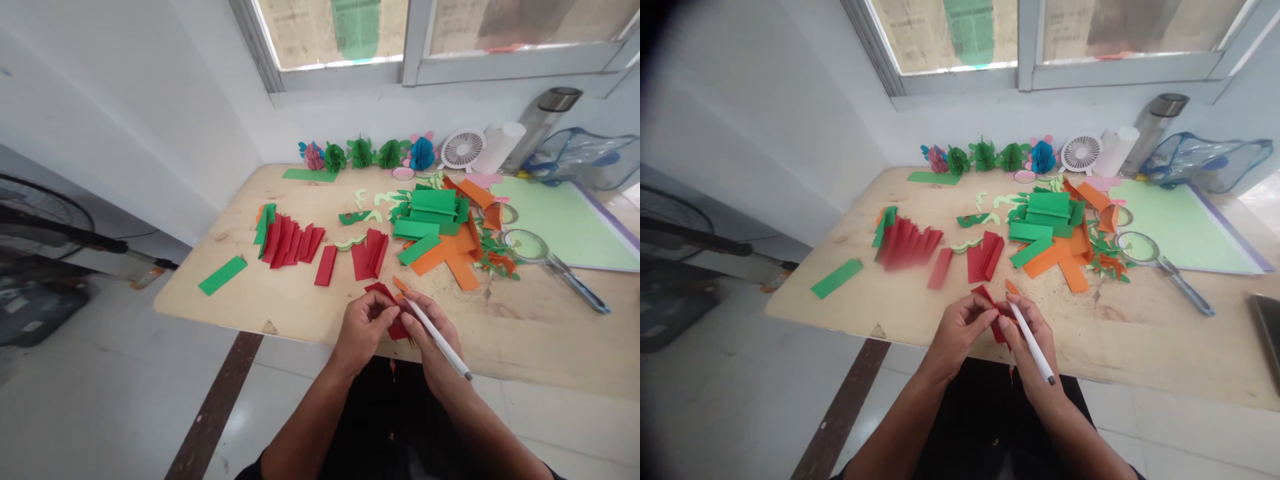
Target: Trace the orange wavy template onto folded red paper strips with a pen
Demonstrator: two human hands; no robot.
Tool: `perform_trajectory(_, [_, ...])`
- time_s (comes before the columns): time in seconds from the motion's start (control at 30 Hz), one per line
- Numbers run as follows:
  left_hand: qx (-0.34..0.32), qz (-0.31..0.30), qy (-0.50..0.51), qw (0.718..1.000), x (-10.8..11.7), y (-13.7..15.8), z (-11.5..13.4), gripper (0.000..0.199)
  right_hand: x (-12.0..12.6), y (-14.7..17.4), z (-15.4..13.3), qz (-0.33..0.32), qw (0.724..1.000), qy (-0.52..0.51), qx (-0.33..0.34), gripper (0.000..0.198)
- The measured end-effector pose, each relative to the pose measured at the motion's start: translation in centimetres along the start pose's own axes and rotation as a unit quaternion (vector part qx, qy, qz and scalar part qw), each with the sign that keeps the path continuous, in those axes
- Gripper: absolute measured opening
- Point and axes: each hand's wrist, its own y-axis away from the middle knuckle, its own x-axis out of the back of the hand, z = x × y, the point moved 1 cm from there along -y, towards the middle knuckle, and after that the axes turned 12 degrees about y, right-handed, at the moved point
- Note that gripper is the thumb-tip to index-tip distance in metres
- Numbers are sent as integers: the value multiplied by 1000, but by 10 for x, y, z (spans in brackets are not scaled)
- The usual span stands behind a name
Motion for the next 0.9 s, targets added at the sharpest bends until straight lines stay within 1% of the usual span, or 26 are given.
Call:
perform_trajectory(0.2, [1,-7,13,1000,0,-1,-2,20,0,-2,2,-6,1000,24,-9,46])
perform_trajectory(0.37, [11,-6,23,1000,0,0,-2,23,2,-1,-3,29,996,79,14,36])
perform_trajectory(0.47, [19,-9,24,1000,1,3,-1,25,2,-1,-10,44,992,117,23,36])
perform_trajectory(0.57, [18,-21,13,1000,6,7,8,24,5,-4,-16,81,985,153,18,37])
perform_trajectory(0.67, [-10,-28,-18,999,14,5,26,20,15,-10,-22,121,974,192,14,37])
perform_trajectory(0.77, [-59,-26,-83,994,23,-14,44,17,32,-16,-27,200,953,226,19,39])
perform_trajectory(0.8, [-80,-36,-130,988,25,-25,48,17,38,-18,-28,229,945,234,24,38])
perform_trajectory(0.83, [-102,-46,-194,975,27,-38,50,17,43,-19,-28,245,940,237,34,37])
perform_trajectory(0.9, [-117,-42,-242,962,29,-65,51,16,52,-20,-29,269,931,242,50,35])
